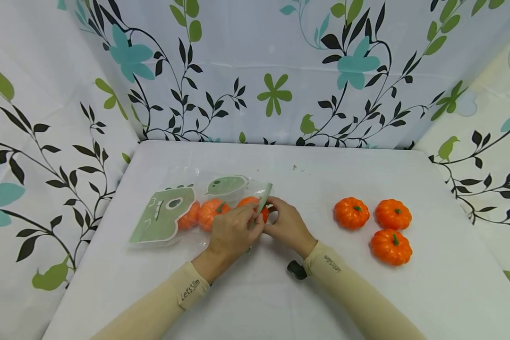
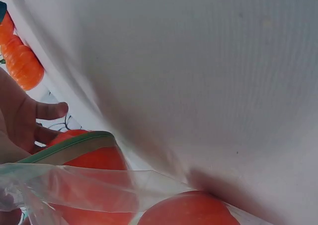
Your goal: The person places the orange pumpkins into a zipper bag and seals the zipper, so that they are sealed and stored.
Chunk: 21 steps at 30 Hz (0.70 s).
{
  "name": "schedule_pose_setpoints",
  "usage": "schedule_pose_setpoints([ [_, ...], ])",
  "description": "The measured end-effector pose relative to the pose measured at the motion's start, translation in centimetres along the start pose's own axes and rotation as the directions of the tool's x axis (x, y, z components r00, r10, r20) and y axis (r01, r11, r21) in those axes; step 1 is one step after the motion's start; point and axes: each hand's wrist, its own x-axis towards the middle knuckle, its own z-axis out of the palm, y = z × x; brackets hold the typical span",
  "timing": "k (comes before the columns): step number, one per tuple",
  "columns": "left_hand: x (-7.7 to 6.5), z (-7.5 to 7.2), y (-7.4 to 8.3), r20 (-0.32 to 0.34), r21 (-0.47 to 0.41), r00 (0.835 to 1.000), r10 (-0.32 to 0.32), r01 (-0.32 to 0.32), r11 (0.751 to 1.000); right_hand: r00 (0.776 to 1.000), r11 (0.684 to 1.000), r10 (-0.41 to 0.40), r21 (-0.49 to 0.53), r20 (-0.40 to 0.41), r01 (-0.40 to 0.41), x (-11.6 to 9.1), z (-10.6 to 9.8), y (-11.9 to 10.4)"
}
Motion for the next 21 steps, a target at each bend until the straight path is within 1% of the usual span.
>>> schedule_pose_setpoints([
  [7, -0.3, -0.1, 0.2, 0.001, -0.030, 1.000, 0.004, -0.004, 1.000, 0.999, 1.000, -0.011, 0.003, -0.044, 0.011, 1.1, 1.2, -0.1],
  [13, -0.5, -0.2, 0.3, 0.012, -0.048, 1.000, 0.009, -0.009, 0.999, 0.997, 0.999, 0.032, 0.021, -0.070, -0.031, 1.8, 1.8, -0.7],
  [17, -0.4, -0.2, 0.3, 0.011, -0.045, 1.000, 0.016, -0.016, 0.999, 0.997, 0.996, 0.067, 0.069, -0.046, -0.064, 2.1, 2.0, -1.0],
  [19, -0.4, -0.3, 0.3, 0.013, -0.043, 1.000, 0.016, -0.015, 0.999, 0.996, 0.990, 0.082, 0.120, -0.026, -0.078, 2.1, 2.0, -1.0],
  [21, -0.4, -0.4, 0.2, 0.015, -0.042, 1.000, 0.016, -0.015, 0.999, 0.998, 0.977, 0.070, 0.203, 0.002, -0.069, 2.0, 2.0, -0.9],
])
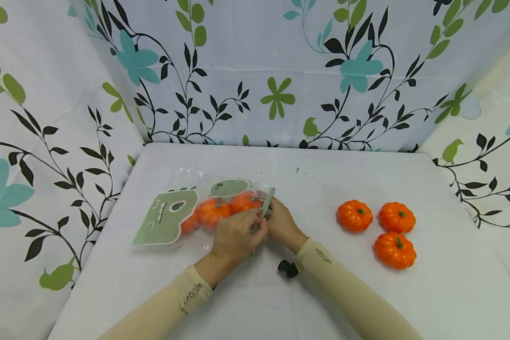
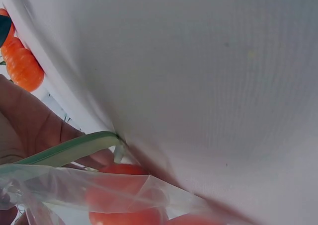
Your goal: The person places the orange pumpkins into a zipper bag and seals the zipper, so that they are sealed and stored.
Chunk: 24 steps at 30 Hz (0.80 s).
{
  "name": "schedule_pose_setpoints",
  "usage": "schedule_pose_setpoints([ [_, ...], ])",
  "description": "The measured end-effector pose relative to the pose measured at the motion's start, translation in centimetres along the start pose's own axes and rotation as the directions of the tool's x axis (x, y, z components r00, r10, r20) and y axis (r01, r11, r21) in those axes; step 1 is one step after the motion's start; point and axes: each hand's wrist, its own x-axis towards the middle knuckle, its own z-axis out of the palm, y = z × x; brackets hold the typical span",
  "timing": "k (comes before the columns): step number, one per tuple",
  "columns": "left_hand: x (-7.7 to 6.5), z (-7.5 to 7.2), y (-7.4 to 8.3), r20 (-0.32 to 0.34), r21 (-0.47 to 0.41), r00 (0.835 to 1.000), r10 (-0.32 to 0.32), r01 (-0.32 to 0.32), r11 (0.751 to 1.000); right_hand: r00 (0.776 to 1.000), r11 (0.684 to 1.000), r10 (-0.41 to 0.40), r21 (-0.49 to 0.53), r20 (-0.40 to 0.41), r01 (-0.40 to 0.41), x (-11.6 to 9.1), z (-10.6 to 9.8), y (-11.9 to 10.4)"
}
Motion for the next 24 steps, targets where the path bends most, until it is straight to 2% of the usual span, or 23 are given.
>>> schedule_pose_setpoints([
  [4, -0.1, 0.0, 0.0, 0.003, 0.003, 1.000, -0.006, 0.006, 1.000, 0.997, 0.978, -0.036, 0.207, 0.065, 0.022, -0.3, -0.4, 0.8],
  [7, -0.1, 0.0, -0.1, 0.006, 0.006, 1.000, -0.009, 0.009, 1.000, 0.996, 0.955, -0.039, 0.297, 0.086, 0.012, -0.6, -1.0, 1.3],
  [10, -0.1, 0.1, -0.2, 0.006, 0.004, 1.000, -0.013, 0.013, 1.000, 0.998, 0.961, -0.007, 0.277, 0.056, -0.009, -1.1, -1.6, 1.5],
  [14, 0.0, 0.1, -0.3, 0.001, -0.002, 1.000, -0.019, 0.019, 1.000, 0.999, 0.990, 0.033, 0.138, 0.005, -0.034, -1.9, -2.3, 1.4],
  [18, 0.0, 0.1, -0.4, -0.015, -0.005, 1.000, -0.015, 0.015, 1.000, 0.999, 0.999, 0.010, 0.039, 0.031, -0.011, -2.3, -2.4, 1.1],
  [24, 0.0, 0.2, -0.6, -0.008, -0.035, 1.000, 0.000, 0.000, 0.999, 0.995, 0.998, -0.058, 0.012, 0.075, 0.057, -2.1, -1.7, 0.6],
])
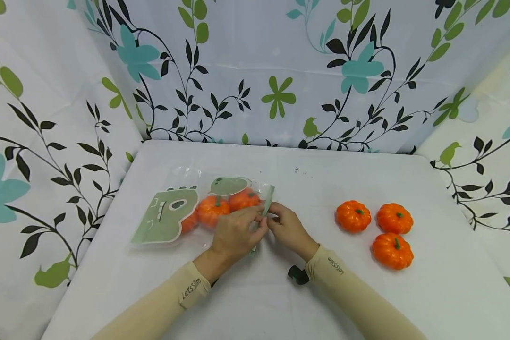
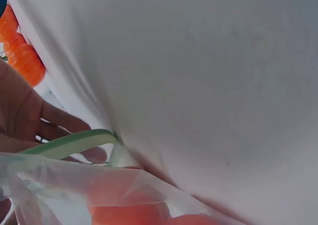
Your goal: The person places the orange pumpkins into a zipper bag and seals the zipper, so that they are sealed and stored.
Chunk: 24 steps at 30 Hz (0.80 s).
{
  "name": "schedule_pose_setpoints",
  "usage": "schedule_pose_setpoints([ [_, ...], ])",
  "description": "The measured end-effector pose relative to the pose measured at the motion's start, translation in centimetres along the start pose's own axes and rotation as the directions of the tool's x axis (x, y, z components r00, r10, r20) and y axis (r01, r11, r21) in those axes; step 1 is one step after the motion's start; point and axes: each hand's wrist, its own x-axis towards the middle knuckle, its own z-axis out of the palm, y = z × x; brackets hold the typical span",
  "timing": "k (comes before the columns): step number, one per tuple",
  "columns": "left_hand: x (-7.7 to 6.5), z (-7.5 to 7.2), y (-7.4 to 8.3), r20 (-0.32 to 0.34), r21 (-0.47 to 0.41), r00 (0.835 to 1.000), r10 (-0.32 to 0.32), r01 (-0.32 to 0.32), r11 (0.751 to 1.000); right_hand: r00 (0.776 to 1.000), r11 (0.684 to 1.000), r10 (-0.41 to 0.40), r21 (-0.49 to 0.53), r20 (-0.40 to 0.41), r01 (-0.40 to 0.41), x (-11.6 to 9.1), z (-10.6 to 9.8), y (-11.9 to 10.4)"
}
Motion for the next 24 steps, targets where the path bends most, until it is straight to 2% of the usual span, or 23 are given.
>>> schedule_pose_setpoints([
  [6, -0.1, -0.2, -0.1, 0.028, -0.050, 0.999, -0.016, 0.018, 0.999, 0.996, 0.995, -0.075, 0.074, 0.044, 0.071, 0.4, 0.6, -0.2],
  [12, -0.1, -0.3, -0.2, 0.063, -0.086, 0.998, -0.011, 0.017, 0.996, 0.985, 0.993, -0.085, 0.100, 0.149, 0.070, 0.8, 0.8, 0.0],
  [19, -0.1, -0.2, -0.5, 0.070, -0.131, 0.997, 0.014, -0.005, 0.991, 0.951, 0.986, -0.153, 0.103, 0.268, 0.130, 1.6, 0.9, 0.8],
  [24, -0.3, -0.2, -0.6, 0.057, -0.132, 0.998, 0.018, -0.010, 0.991, 0.924, 0.972, -0.222, 0.139, 0.310, 0.187, 2.2, 1.1, 0.8],
])
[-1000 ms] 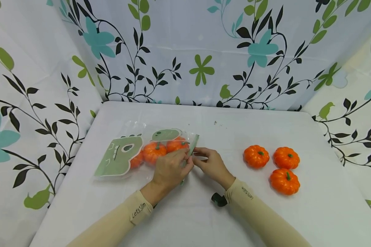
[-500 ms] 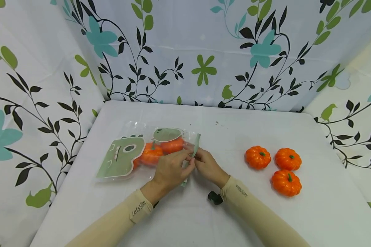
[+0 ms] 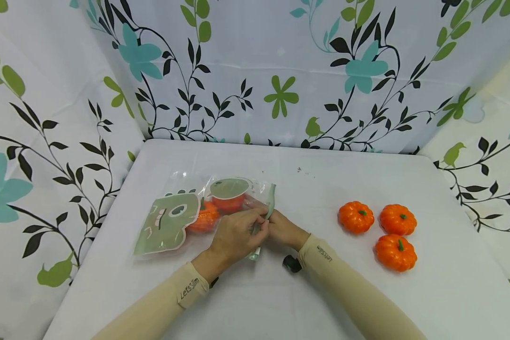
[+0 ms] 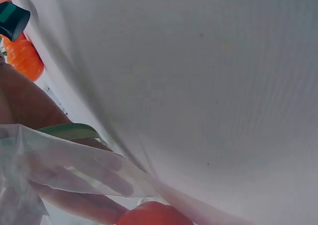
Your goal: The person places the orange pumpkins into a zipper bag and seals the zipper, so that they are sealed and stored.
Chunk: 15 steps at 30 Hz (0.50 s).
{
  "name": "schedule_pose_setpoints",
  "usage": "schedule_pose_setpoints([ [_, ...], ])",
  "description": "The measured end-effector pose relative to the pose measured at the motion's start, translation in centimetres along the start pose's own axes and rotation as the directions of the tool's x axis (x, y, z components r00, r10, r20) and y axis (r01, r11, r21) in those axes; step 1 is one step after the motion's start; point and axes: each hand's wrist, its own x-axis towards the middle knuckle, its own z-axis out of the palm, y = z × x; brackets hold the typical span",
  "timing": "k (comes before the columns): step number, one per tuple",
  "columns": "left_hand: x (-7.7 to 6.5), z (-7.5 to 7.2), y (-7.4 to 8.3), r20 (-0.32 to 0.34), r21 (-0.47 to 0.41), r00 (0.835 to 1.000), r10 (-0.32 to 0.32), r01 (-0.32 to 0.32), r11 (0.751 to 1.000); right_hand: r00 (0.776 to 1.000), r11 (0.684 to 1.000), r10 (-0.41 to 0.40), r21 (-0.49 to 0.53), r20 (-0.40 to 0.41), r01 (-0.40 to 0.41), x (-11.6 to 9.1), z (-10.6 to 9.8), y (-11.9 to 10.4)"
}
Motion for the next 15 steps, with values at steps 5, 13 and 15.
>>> schedule_pose_setpoints([
  [5, -0.3, 0.0, 0.0, -0.005, -0.014, 1.000, -0.019, 0.018, 1.000, 0.997, 0.990, 0.074, -0.121, -0.024, -0.076, -1.1, -0.5, -0.6],
  [13, -0.2, 0.0, 0.0, -0.010, 0.022, 0.999, -0.033, 0.033, 0.999, 0.988, 0.895, 0.093, -0.425, -0.124, -0.137, -6.2, -3.4, -1.9],
  [15, -0.3, 0.0, 0.1, -0.006, 0.026, 0.999, -0.034, 0.034, 0.999, 0.983, 0.854, 0.094, -0.495, -0.156, -0.160, -7.6, -4.4, -2.4],
])
